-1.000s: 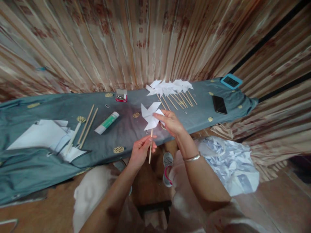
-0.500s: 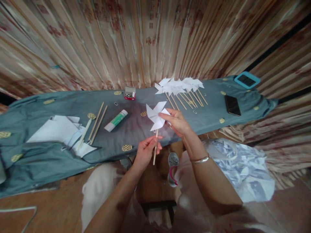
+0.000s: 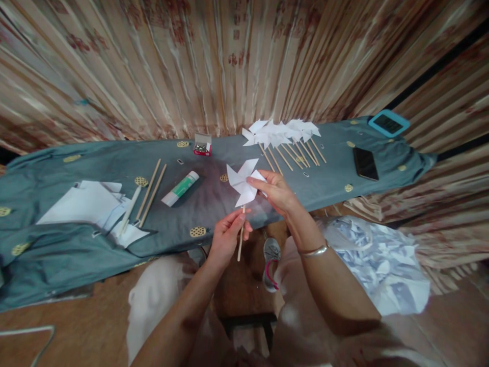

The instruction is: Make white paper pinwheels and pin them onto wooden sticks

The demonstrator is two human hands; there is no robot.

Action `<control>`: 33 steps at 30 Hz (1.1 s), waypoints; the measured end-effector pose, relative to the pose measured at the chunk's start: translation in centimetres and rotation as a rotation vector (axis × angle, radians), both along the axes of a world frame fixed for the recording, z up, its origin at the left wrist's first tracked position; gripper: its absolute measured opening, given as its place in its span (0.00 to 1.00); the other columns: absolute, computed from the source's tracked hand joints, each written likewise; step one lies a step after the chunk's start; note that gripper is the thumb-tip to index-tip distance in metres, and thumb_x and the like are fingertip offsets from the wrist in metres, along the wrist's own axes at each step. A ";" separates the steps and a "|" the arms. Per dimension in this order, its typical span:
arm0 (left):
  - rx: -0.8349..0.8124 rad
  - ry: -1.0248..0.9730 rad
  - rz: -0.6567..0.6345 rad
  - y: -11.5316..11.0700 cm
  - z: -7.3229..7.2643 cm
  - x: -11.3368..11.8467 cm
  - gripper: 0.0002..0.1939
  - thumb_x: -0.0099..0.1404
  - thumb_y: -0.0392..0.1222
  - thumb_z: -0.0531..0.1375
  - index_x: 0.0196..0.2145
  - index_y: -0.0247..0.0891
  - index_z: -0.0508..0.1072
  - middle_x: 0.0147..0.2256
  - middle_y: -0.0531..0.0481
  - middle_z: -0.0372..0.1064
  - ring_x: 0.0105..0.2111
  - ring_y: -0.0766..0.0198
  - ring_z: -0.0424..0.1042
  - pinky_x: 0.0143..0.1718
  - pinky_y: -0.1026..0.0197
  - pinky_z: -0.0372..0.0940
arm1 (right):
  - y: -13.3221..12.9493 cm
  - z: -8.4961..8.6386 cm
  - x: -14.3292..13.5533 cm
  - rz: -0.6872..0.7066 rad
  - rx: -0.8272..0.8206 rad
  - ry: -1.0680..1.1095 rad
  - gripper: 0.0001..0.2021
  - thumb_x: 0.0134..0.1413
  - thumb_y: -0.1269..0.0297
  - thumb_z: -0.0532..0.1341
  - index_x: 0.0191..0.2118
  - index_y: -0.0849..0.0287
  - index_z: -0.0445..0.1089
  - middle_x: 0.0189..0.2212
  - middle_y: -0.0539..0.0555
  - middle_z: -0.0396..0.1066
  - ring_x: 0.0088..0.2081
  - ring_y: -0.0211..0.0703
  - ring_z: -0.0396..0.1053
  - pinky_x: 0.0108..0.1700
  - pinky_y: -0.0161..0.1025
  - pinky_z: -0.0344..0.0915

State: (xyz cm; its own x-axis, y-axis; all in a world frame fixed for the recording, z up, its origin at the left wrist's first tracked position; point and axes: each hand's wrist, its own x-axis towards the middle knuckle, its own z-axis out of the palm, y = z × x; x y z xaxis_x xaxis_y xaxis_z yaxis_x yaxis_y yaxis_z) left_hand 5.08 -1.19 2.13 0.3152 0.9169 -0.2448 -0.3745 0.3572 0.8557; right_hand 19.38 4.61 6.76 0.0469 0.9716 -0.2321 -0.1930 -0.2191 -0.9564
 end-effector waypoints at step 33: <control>0.007 0.018 0.038 0.4 0.0 0.5 0.20 0.55 0.52 0.67 0.38 0.33 0.79 0.19 0.55 0.67 0.16 0.74 0.57 0.20 0.67 0.50 | -0.2 0.1 0.3 -0.023 0.001 -0.014 0.19 0.28 0.51 0.74 0.27 0.57 0.72 0.19 0.46 0.72 0.23 0.36 0.66 0.26 0.33 0.62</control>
